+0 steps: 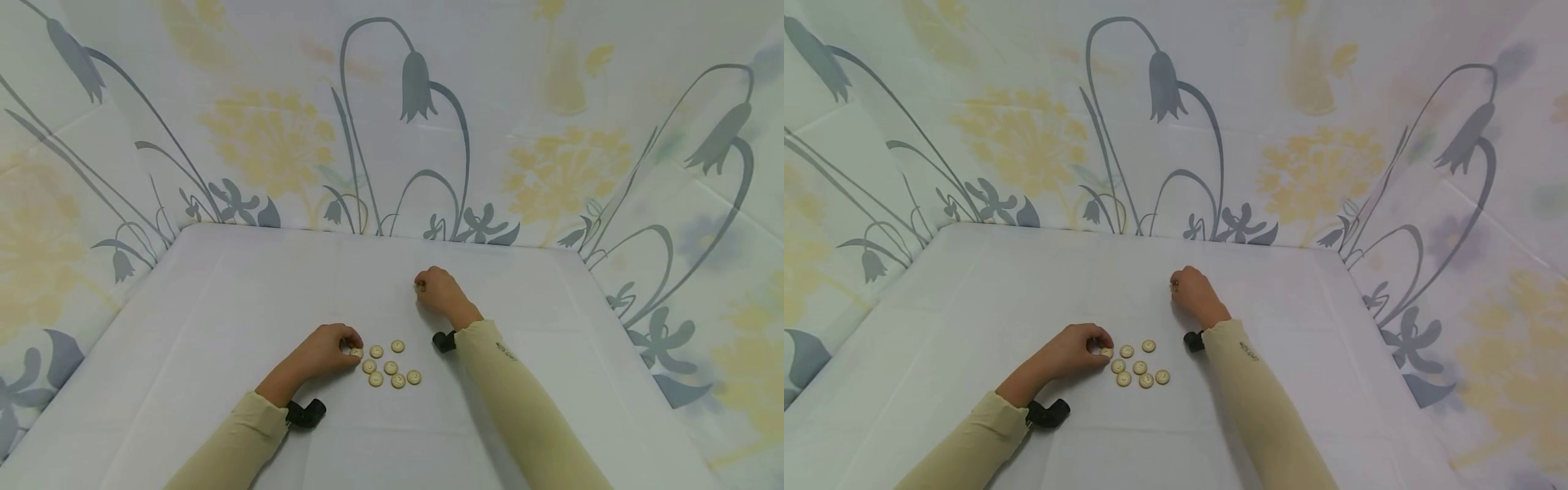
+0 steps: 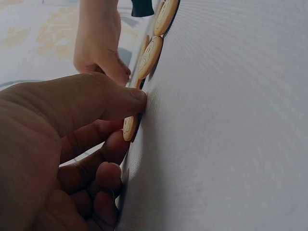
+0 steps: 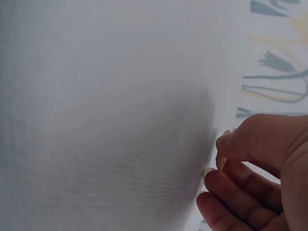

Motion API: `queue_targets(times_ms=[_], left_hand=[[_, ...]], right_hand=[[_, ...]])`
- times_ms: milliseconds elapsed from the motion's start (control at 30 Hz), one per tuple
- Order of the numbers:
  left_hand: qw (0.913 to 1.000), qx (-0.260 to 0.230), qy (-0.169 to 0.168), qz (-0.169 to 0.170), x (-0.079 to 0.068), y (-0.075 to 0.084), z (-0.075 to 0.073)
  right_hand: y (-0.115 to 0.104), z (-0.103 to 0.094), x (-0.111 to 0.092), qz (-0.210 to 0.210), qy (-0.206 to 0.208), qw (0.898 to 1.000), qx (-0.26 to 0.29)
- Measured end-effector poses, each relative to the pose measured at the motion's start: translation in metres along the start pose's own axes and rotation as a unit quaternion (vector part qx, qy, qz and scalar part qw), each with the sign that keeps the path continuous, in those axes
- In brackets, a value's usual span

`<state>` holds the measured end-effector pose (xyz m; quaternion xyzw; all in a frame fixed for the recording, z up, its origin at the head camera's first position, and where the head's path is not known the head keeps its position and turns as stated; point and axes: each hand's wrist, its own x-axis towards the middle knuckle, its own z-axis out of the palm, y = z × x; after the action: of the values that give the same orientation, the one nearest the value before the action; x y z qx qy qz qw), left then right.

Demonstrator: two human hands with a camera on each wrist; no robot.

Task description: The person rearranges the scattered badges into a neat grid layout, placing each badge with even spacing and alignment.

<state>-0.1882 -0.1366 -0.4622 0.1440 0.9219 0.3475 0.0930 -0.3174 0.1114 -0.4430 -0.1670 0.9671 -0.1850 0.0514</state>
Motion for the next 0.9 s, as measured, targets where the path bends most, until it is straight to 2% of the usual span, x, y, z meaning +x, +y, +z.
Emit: queue_targets(times_ms=[167, 900], left_hand=[[1.0000, 0.001, 0.001, 0.001, 0.0007, 0.0001, -0.0006], [0.9999, -0.009, 0.001, 0.014, -0.0017, 0.0013, -0.0013]], right_hand=[[-0.0011, -0.0023, 0.0006, 0.009, -0.004, 1.000, 0.003], [0.0064, 0.0030, 0.0043, -0.008, 0.004, 1.000, -0.017]])
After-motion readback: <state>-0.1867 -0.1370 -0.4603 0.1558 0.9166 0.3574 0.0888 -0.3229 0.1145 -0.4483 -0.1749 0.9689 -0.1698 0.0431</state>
